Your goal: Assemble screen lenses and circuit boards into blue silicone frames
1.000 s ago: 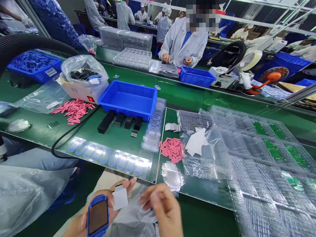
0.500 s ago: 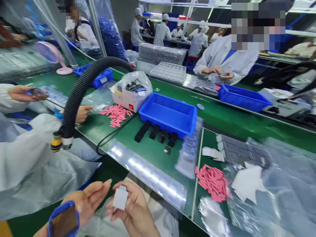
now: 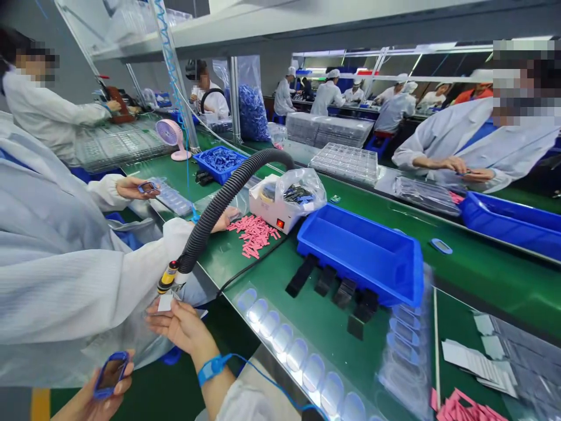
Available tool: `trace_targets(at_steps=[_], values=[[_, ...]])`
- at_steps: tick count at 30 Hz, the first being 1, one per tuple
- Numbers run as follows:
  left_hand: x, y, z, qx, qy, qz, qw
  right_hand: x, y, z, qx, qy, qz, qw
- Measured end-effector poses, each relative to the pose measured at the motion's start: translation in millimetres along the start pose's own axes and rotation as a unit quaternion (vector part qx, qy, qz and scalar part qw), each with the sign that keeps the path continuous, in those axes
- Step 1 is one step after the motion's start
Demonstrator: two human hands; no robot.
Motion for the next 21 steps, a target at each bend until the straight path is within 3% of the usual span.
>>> trace_targets(at_steps=[5,10,13,16,21], values=[[45,16.3,18,-0.026,0.012,-0.011,1.0,-10,17,15,-0.018,-0.029,0.012,0.999],[87,-12.8,14,-0.031,0.041,-0.042,0.998,-41,68,12,-0.008,0.03,0.114,0.993],[99,-31.2,4,-0.029,0.054,-0.06,0.996,-53,86,5,0.004,0.059,0.156,0.986],[94,-29.2,0,-0.022,0.05,-0.062,0.997,-49,79,-2,0.012,0.06,0.153,0.986],[58,12.9,8,-0.004,0.02,-0.037,0.999,-17,32,-6,0.021,0.019,0.082,0.996]])
Point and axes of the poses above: each hand's wrist, its own x-axis towards the middle knuckle, its own y-axis out of the back of the hand, z = x × y, the point moved 4 cm from there along x, towards the middle knuckle, and after that the axes turned 5 degrees about x, right-handed, at the moved point
